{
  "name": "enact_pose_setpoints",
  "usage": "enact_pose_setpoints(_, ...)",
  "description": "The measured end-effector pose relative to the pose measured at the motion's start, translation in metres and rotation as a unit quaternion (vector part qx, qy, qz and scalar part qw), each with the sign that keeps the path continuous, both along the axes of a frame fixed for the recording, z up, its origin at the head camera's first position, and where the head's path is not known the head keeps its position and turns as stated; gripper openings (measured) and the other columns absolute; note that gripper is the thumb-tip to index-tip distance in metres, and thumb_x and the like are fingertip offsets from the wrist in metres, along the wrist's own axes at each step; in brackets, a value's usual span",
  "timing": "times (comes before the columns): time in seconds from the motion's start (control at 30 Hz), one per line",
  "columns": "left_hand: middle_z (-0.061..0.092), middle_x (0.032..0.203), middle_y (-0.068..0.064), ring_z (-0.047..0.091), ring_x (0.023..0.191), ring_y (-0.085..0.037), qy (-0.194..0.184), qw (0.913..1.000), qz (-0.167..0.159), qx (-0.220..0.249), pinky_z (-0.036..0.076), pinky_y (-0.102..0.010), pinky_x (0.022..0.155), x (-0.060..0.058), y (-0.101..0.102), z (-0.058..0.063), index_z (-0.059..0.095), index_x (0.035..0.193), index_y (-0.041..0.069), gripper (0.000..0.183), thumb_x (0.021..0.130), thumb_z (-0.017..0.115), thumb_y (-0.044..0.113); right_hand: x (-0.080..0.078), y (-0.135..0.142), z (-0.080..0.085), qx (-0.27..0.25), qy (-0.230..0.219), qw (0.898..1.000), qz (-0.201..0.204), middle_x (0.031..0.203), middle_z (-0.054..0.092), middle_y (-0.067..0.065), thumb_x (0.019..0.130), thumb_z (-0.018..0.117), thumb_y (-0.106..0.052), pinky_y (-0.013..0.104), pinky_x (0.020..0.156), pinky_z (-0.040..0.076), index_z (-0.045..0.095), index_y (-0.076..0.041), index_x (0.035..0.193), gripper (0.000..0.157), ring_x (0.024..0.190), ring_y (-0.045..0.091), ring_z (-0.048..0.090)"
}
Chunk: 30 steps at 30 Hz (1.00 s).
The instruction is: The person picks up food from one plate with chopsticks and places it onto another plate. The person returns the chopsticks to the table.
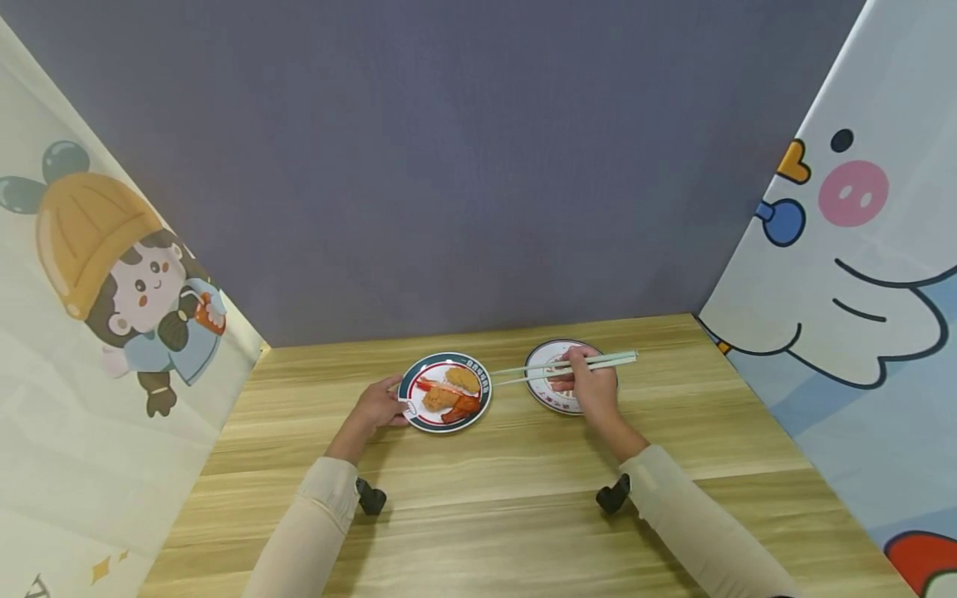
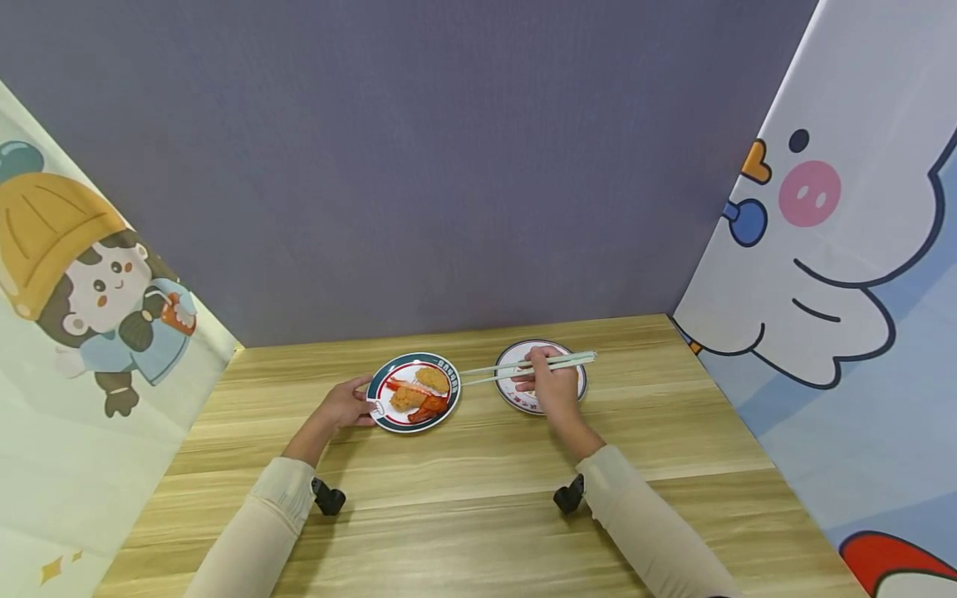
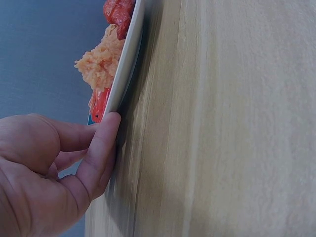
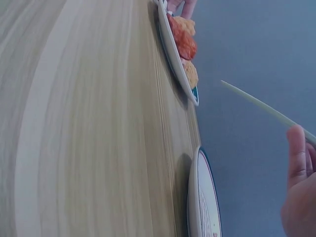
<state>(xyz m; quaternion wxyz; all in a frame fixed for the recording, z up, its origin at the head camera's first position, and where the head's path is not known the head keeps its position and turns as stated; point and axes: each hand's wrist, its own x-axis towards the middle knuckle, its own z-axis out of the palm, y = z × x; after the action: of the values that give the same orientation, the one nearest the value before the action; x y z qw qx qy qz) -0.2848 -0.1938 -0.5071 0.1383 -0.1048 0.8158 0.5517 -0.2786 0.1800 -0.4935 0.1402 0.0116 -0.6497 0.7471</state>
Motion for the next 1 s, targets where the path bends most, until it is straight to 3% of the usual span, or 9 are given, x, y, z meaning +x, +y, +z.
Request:
enact_pose_setpoints(0.23,0.053,0.128,-0.028,0.064,0.071,-0.015,0.001,1.0000,0.000,-0.007,0.068,-0.031,0.066,0.000,0.000,0.000,0.035,0.158,0.005,0.070,0.093,0.059,-0.009,0.001,0.012,0.003,-0.002,-0.026,1.000,-0.015,0.096,0.066,0.038,0.108,0.049,-0.019,0.034,0.055,0.066,0.058,0.017,0.112,0.038,0.060,0.020,0.074)
enact_pose_setpoints(0.33,0.053,0.129,-0.028,0.065,0.072,-0.015,0.000,1.0000,0.001,-0.004,0.068,-0.030,0.067,0.000,-0.001,-0.002,0.035,0.158,0.006,0.070,0.094,0.059,-0.009,0.001,0.017,0.003,-0.001,-0.028,0.999,-0.022,0.087,0.070,0.025,0.108,0.049,-0.021,0.031,0.054,0.066,0.059,0.015,0.112,0.037,0.059,0.017,0.073)
enact_pose_setpoints(0.47,0.054,0.130,-0.029,0.065,0.072,-0.015,0.003,1.0000,0.003,-0.002,0.068,-0.030,0.067,0.000,-0.001,-0.003,0.035,0.158,0.005,0.069,0.094,0.058,-0.010,0.000,0.024,0.000,-0.007,-0.027,0.999,-0.025,0.084,0.070,0.009,0.107,0.051,-0.022,0.033,0.056,0.066,0.059,0.015,0.114,0.038,0.065,0.027,0.075)
enact_pose_setpoints(0.57,0.054,0.130,-0.029,0.065,0.072,-0.015,0.006,1.0000,0.002,-0.002,0.068,-0.030,0.066,0.000,-0.001,-0.003,0.035,0.157,0.005,0.069,0.094,0.058,-0.009,0.000,0.029,-0.002,-0.014,-0.024,0.999,-0.027,0.087,0.070,0.013,0.107,0.051,-0.021,0.034,0.057,0.067,0.057,0.017,0.117,0.040,0.067,0.030,0.076)
enact_pose_setpoints(0.77,0.054,0.130,-0.029,0.065,0.073,-0.015,0.004,1.0000,0.002,0.000,0.068,-0.030,0.067,-0.002,-0.001,-0.005,0.035,0.157,0.005,0.069,0.094,0.059,-0.009,0.001,0.039,-0.005,-0.013,-0.022,0.998,-0.049,0.080,0.070,0.006,0.107,0.051,-0.020,0.030,0.054,0.066,0.058,0.018,0.117,0.040,0.057,0.014,0.072)
enact_pose_setpoints(0.9,0.054,0.131,-0.029,0.065,0.073,-0.016,0.003,1.0000,0.004,-0.004,0.068,-0.030,0.067,-0.002,-0.001,-0.005,0.035,0.158,0.006,0.070,0.093,0.059,-0.009,0.001,0.046,-0.009,-0.022,-0.018,0.998,-0.056,0.085,0.068,0.009,0.107,0.050,-0.019,0.029,0.052,0.065,0.057,0.017,0.115,0.038,0.058,0.016,0.073)
enact_pose_setpoints(1.0,0.054,0.131,-0.028,0.066,0.074,-0.016,0.002,0.9999,0.006,-0.010,0.068,-0.030,0.067,-0.001,0.000,-0.004,0.036,0.157,0.006,0.070,0.093,0.059,-0.009,0.001,0.052,-0.011,-0.033,-0.015,0.997,-0.067,0.089,0.066,0.015,0.107,0.050,-0.017,0.028,0.050,0.064,0.061,0.010,0.108,0.030,0.058,0.018,0.073)
